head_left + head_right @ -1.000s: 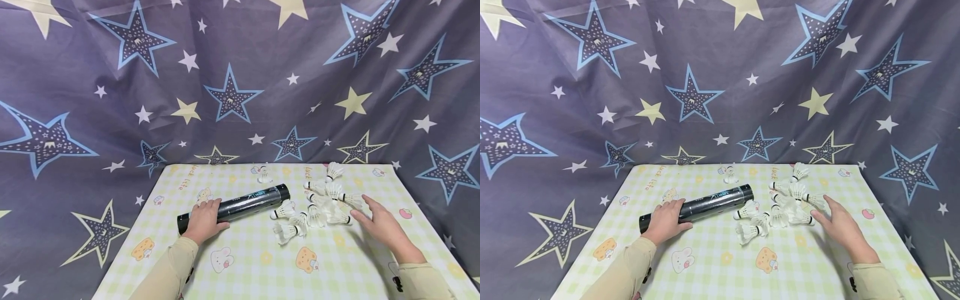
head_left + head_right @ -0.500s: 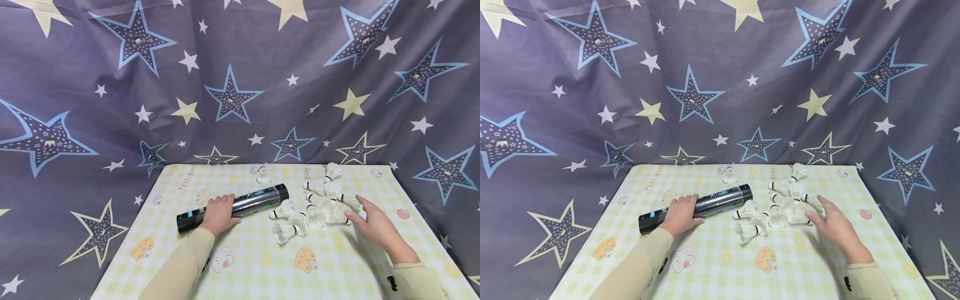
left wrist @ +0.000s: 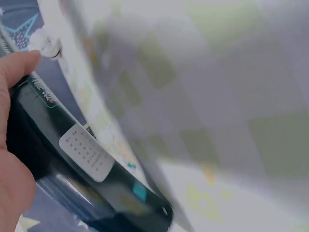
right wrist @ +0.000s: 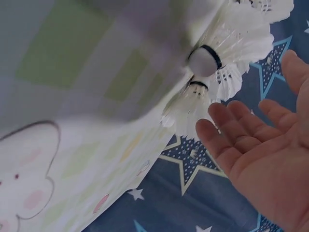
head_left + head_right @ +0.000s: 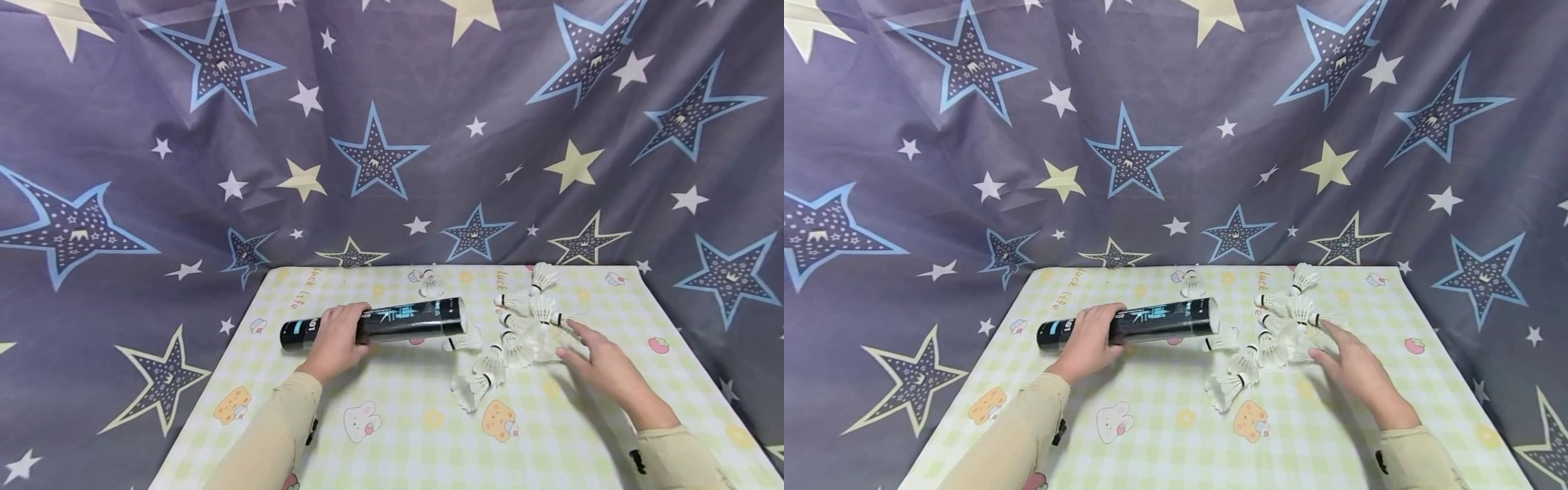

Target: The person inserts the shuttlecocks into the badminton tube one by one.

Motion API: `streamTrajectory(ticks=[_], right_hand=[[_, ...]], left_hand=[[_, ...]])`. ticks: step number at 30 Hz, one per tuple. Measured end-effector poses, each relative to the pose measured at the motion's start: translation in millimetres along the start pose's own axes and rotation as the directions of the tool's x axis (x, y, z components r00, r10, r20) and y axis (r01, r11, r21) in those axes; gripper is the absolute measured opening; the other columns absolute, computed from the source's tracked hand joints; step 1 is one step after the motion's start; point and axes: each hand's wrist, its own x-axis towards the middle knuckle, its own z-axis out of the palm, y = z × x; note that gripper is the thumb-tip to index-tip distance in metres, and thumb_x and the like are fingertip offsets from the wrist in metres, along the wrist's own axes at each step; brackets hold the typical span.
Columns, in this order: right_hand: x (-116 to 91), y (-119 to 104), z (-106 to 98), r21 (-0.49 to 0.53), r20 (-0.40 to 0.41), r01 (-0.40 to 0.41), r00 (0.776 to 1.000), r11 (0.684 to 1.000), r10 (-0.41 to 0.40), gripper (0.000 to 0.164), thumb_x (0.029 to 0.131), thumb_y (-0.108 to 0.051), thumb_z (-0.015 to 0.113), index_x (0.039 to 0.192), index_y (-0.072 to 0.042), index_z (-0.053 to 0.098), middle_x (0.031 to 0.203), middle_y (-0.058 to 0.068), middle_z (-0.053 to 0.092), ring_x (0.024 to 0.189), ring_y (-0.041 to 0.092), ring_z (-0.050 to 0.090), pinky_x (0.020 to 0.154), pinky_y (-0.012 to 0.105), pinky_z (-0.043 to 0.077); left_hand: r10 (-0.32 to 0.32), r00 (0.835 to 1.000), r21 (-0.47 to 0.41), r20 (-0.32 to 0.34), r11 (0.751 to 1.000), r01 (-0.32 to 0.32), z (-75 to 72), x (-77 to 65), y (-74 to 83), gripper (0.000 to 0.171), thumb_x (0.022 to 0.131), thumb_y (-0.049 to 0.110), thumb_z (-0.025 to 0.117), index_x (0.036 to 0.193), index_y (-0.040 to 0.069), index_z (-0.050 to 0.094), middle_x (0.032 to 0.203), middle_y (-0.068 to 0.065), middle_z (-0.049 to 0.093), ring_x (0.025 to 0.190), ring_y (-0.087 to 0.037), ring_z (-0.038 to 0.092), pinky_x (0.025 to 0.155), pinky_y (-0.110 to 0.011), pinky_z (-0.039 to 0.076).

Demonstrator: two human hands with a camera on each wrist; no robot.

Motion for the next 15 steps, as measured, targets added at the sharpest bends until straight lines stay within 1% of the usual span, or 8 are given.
streamTrajectory(ticks=[2,3,5,8,10,15], right_hand=[[1,-3,3,-0.015,-0.021,0.056,0.998,0.998,-0.057,0.067,0.103,-0.032,0.072,0.157,0.000,0.047,0.155,0.035,0.051,0.139,0.060,0.050,0.112,0.072,0.041],[2,-5,5,-0.032,-0.039,0.094,0.995,0.995,-0.095,0.064,0.102,-0.027,0.074,0.156,-0.001,0.050,0.153,0.034,0.054,0.137,0.059,0.053,0.111,0.071,0.043],[3,-9,9,-0.080,-0.079,0.169,0.981,0.982,-0.176,0.060,0.098,-0.018,0.078,0.152,-0.004,0.055,0.147,0.031,0.060,0.132,0.056,0.059,0.106,0.069,0.048],[4,-12,15,-0.155,-0.131,0.264,0.950,0.952,-0.285,0.059,0.091,-0.010,0.083,0.146,-0.008,0.061,0.139,0.029,0.066,0.123,0.053,0.066,0.097,0.067,0.055],[6,-14,19,-0.193,-0.147,0.303,0.932,0.933,-0.332,0.058,0.088,-0.008,0.086,0.142,-0.010,0.065,0.135,0.029,0.067,0.119,0.052,0.068,0.093,0.066,0.057],[10,-12,27,-0.269,-0.165,0.393,0.880,0.879,-0.444,0.056,0.076,0.001,0.091,0.129,-0.010,0.075,0.127,0.030,0.071,0.112,0.052,0.071,0.091,0.064,0.059]], left_hand=[[0.014,1.000,-0.047,-0.027,0.999,-0.015,-6.5,-0.8,-1.4,0.078,0.078,0.018,0.093,0.146,0.014,0.055,0.141,-0.008,0.068,0.131,-0.033,0.062,0.119,-0.056,0.040],[0.019,0.999,-0.065,-0.037,0.998,-0.021,-9.0,-1.3,-1.9,0.077,0.077,0.015,0.093,0.145,0.013,0.056,0.141,-0.009,0.068,0.132,-0.034,0.061,0.120,-0.056,0.039],[0.024,0.999,-0.087,-0.049,0.996,-0.028,-12.7,-1.6,-2.0,0.077,0.076,0.013,0.093,0.144,0.011,0.056,0.140,-0.011,0.067,0.132,-0.035,0.061,0.120,-0.057,0.040],[0.029,0.998,-0.088,-0.058,0.995,-0.034,-13.7,-2.4,-2.3,0.078,0.075,0.011,0.094,0.143,0.009,0.057,0.140,-0.012,0.068,0.131,-0.036,0.061,0.120,-0.057,0.040],[0.030,0.998,-0.079,-0.055,0.996,-0.034,-12.7,-3.3,-2.5,0.078,0.075,0.010,0.094,0.143,0.009,0.056,0.140,-0.012,0.067,0.131,-0.036,0.061,0.120,-0.057,0.039],[0.032,0.998,-0.046,-0.045,0.998,-0.034,-9.0,-6.5,-2.5,0.079,0.076,0.012,0.094,0.144,0.011,0.055,0.141,-0.011,0.067,0.132,-0.035,0.060,0.121,-0.057,0.039]])
